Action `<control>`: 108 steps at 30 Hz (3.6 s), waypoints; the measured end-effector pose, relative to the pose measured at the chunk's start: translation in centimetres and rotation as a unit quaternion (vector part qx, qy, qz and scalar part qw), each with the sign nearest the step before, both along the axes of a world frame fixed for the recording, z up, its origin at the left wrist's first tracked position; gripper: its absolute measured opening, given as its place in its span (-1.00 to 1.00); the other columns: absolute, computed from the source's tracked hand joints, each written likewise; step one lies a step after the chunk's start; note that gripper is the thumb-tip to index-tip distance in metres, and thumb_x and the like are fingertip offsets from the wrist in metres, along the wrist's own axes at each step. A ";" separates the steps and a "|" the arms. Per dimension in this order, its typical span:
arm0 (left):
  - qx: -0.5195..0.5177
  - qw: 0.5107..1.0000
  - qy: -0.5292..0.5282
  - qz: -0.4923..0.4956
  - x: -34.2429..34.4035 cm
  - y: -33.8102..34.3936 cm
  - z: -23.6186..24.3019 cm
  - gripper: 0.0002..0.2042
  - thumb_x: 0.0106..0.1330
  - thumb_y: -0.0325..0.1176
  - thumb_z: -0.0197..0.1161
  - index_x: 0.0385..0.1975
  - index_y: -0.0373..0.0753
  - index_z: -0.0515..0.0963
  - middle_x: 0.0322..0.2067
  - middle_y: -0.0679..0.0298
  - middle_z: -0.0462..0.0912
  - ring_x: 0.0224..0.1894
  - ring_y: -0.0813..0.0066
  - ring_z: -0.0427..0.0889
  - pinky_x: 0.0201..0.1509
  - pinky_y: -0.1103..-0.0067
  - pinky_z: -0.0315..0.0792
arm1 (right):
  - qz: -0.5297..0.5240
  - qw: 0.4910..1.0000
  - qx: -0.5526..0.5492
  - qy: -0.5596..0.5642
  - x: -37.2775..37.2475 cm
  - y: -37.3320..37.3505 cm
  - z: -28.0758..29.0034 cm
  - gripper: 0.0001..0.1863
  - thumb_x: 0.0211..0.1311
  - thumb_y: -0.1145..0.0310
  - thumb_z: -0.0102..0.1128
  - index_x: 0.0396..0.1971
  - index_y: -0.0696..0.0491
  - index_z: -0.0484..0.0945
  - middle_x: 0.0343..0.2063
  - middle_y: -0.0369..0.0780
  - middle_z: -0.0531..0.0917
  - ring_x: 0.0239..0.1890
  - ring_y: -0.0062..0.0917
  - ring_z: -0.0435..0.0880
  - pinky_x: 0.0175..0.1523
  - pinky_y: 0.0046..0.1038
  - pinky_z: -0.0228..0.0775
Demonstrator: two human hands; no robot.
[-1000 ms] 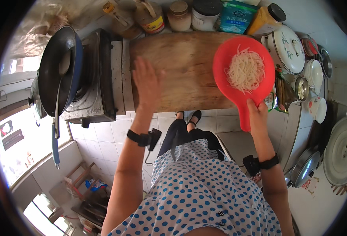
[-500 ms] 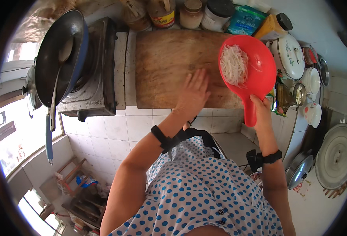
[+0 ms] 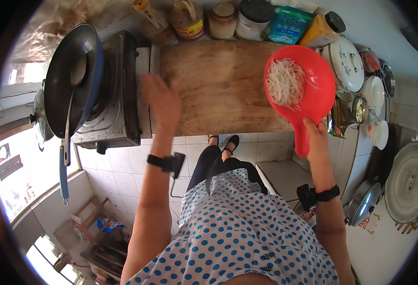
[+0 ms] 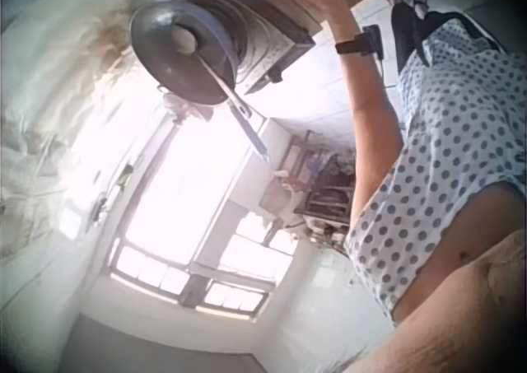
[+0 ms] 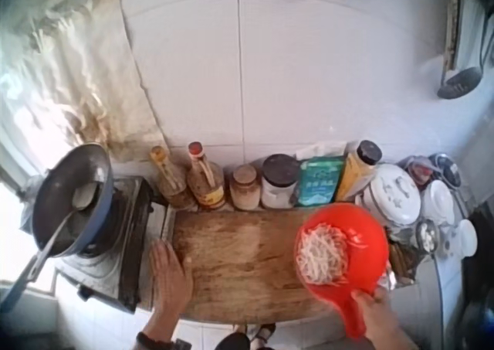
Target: The person places white food items from a red bowl onto a wooden board, chops them into small pieces using a cleaver, and transfers the chopped food into a metal bowl containing meat by hand and with the blade.
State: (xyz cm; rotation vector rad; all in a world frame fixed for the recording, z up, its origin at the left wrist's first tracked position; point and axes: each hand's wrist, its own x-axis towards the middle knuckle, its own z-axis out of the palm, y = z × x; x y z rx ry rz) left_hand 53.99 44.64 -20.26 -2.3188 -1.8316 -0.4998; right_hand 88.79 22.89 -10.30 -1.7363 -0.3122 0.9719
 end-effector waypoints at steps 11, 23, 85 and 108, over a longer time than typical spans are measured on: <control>-0.149 0.968 -0.132 -0.152 6.6 -4.6 0.8 -0.40 0.49 -0.16 0.04 0.42 -0.36 0.18 0.46 0.01 0.13 0.50 0.06 0.09 0.55 0.21 -0.04 | 0.149 0.954 -0.067 -0.250 -1.9 2.3 -1.4 -0.79 0.30 0.40 0.18 -0.15 0.20 0.58 -0.43 -0.10 0.68 -0.43 -0.44 0.64 -0.26 -0.40 0.47; -0.134 0.977 -0.093 -0.140 6.8 -4.9 0.3 -0.42 0.45 -0.19 0.04 0.38 -0.38 0.22 0.45 0.02 0.16 0.51 0.12 0.07 0.58 0.26 -0.10 | 0.240 0.820 -0.067 -0.516 -3.8 4.5 -1.0 -0.56 0.22 0.48 0.20 0.12 0.12 0.42 -0.41 0.05 0.66 -0.39 -0.01 0.67 -0.32 -0.10 0.49; -0.071 0.890 -0.264 -0.364 13.5 -5.5 5.0 -0.66 0.01 -0.60 0.25 -0.14 -0.27 0.58 -0.14 0.16 0.55 -0.03 0.08 0.53 0.01 0.32 0.48 | 0.228 0.791 0.049 -0.566 -2.8 5.6 3.9 -0.66 0.26 0.49 0.15 0.04 0.19 0.47 -0.29 0.06 0.66 -0.31 0.01 0.67 -0.26 -0.16 0.52; -0.110 0.840 -0.183 -0.499 10.4 -4.1 9.3 -0.54 0.04 -0.60 0.20 0.04 -0.38 0.53 0.15 0.07 0.48 0.25 0.07 0.41 0.33 0.27 0.34 | 0.050 0.896 -0.004 -0.442 -6.0 2.5 3.5 -0.69 0.25 0.45 0.17 -0.01 0.13 0.54 -0.37 0.02 0.66 -0.37 -0.10 0.67 -0.23 -0.26 0.50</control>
